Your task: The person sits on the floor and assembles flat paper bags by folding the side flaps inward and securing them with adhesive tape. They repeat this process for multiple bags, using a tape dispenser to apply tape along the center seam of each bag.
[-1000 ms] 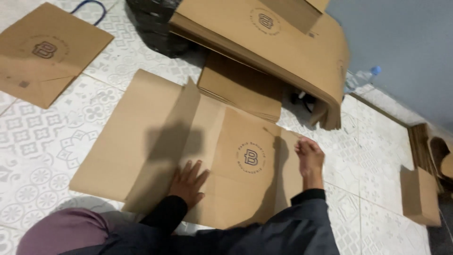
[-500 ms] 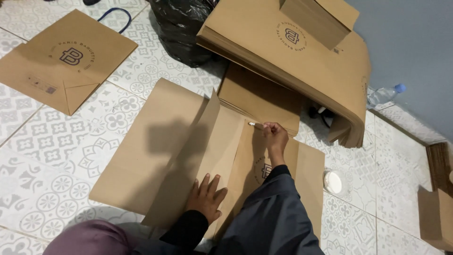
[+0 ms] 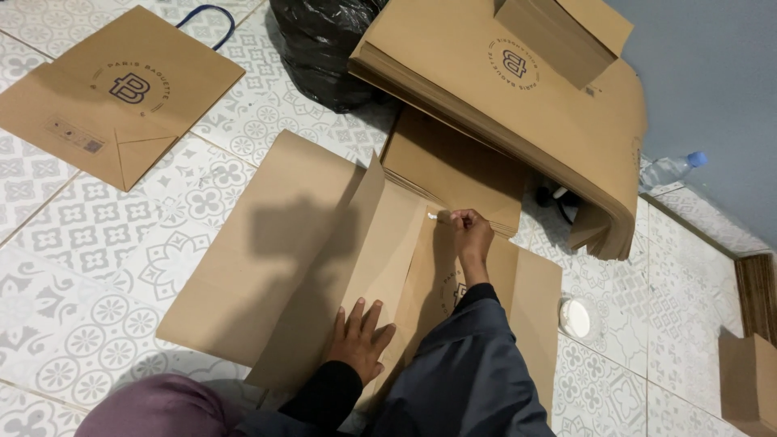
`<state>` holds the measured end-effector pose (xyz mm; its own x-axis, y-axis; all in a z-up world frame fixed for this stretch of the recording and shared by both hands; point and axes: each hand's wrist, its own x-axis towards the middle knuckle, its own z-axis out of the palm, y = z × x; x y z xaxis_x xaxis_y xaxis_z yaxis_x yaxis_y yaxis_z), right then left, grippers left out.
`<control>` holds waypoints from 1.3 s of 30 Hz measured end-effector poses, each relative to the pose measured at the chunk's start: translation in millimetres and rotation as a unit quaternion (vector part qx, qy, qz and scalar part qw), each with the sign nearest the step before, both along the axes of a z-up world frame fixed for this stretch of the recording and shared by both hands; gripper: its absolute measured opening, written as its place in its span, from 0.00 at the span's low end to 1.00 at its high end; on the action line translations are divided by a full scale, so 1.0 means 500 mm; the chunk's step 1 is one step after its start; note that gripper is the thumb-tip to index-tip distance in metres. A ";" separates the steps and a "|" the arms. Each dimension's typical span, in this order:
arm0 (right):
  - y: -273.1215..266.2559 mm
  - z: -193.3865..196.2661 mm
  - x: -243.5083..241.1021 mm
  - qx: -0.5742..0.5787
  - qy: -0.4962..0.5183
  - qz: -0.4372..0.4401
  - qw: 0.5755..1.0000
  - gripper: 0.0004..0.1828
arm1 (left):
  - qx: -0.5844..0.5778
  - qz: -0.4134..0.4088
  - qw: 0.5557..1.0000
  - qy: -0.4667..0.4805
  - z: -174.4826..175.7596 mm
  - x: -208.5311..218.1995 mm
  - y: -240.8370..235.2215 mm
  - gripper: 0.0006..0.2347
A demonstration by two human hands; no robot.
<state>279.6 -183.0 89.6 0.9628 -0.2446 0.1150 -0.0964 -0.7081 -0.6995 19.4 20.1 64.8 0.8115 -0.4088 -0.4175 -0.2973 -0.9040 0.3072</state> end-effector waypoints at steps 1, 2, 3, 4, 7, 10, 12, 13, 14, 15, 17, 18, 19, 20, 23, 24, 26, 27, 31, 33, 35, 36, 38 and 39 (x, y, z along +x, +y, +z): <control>-0.003 -0.002 -0.007 -0.009 -0.001 0.016 1.000 0.09 | 0.008 -0.007 1.000 0.017 0.008 0.001 0.002 0.35; -0.007 -0.003 -0.014 -0.018 -0.002 0.032 0.999 0.10 | 0.017 -0.014 0.999 0.034 0.015 0.001 0.003 0.34; -0.002 0.008 -0.030 -0.019 -0.003 0.031 0.999 0.10 | 0.016 -0.016 0.999 0.033 0.003 0.000 0.001 0.34; 0.002 0.020 -0.045 -0.020 0.028 0.031 0.999 0.08 | 0.002 -0.004 1.000 0.013 -0.010 -0.002 -0.001 0.35; 0.003 0.032 -0.077 -0.029 0.053 0.043 0.997 0.07 | -0.012 0.004 1.000 -0.004 -0.019 -0.001 -0.001 0.35; 0.008 0.041 -0.081 -0.025 0.021 0.040 0.999 0.07 | -0.014 0.000 1.000 -0.010 -0.030 -0.002 -0.002 0.35; 0.001 0.023 -0.060 -0.013 -0.005 0.023 1.000 0.07 | -0.017 -0.002 1.000 -0.021 -0.026 -0.003 -0.001 0.36; -0.007 0.003 -0.039 -0.020 -0.043 0.029 0.998 0.07 | -0.013 -0.004 1.000 -0.004 -0.014 -0.001 0.001 0.35; -0.015 -0.017 -0.018 -0.027 -0.081 0.036 0.996 0.07 | -0.010 -0.006 1.000 0.014 -0.002 0.001 0.004 0.35; -0.011 -0.018 -0.009 -0.026 -0.084 0.037 0.995 0.07 | -0.009 -0.004 1.000 0.012 -0.004 0.002 0.003 0.35; -0.001 -0.022 0.005 -0.039 -0.077 0.022 0.996 0.04 | -0.014 -0.006 1.000 -0.013 -0.009 -0.001 0.002 0.35; 0.002 -0.022 0.011 -0.038 -0.078 0.024 0.996 0.04 | -0.013 -0.004 1.000 -0.014 -0.013 0.000 0.002 0.35; 0.003 -0.022 0.013 -0.030 -0.081 0.025 0.996 0.06 | -0.005 -0.007 1.000 -0.019 -0.018 -0.001 0.001 0.35; 0.003 -0.023 0.015 -0.022 -0.083 0.027 0.996 0.07 | 0.002 -0.011 1.000 -0.025 -0.023 -0.002 -0.001 0.35; -0.003 -0.030 0.023 -0.049 -0.102 0.045 0.993 0.07 | 0.020 -0.019 0.998 0.054 0.038 0.006 0.008 0.34; -0.005 -0.034 0.027 -0.049 -0.102 0.046 0.993 0.07 | 0.020 -0.018 0.998 0.054 0.012 0.003 0.005 0.34; -0.012 -0.042 0.031 -0.063 -0.103 0.054 0.991 0.06 | -0.014 0.001 0.999 -0.045 -0.040 -0.005 -0.004 0.36; -0.005 -0.033 0.027 -0.063 -0.105 0.053 0.991 0.06 | -0.014 0.001 0.999 -0.047 -0.042 -0.003 -0.003 0.36; 0.011 -0.008 0.005 -0.042 -0.023 0.038 0.998 0.05 | -0.008 -0.007 1.000 -0.003 -0.010 0.000 0.000 0.35; 0.010 -0.006 -0.003 -0.048 0.001 0.031 0.998 0.06 | 0.009 -0.012 1.000 0.025 0.003 0.001 0.002 0.34; 0.002 -0.010 -0.011 -0.065 -0.023 0.062 0.996 0.07 | 0.020 -0.010 1.000 -0.009 -0.007 -0.001 -0.001 0.35; 0.000 -0.005 -0.023 -0.066 -0.024 0.062 0.996 0.07 | 0.019 -0.011 1.000 -0.009 -0.010 -0.002 -0.002 0.35; -0.001 0.004 -0.044 -0.060 0.022 0.072 0.995 0.09 | 0.007 -0.008 1.000 0.004 -0.016 -0.001 -0.002 0.36; 0.004 0.016 -0.061 -0.061 0.022 0.072 0.995 0.09 | 0.006 -0.009 1.000 0.004 0.001 0.000 0.001 0.36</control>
<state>249.2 -181.1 97.6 0.9916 -0.0901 0.0927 -0.0159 -0.7967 -0.6041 19.4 20.7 65.5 0.8010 -0.4175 -0.4289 -0.3102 -0.9024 0.2991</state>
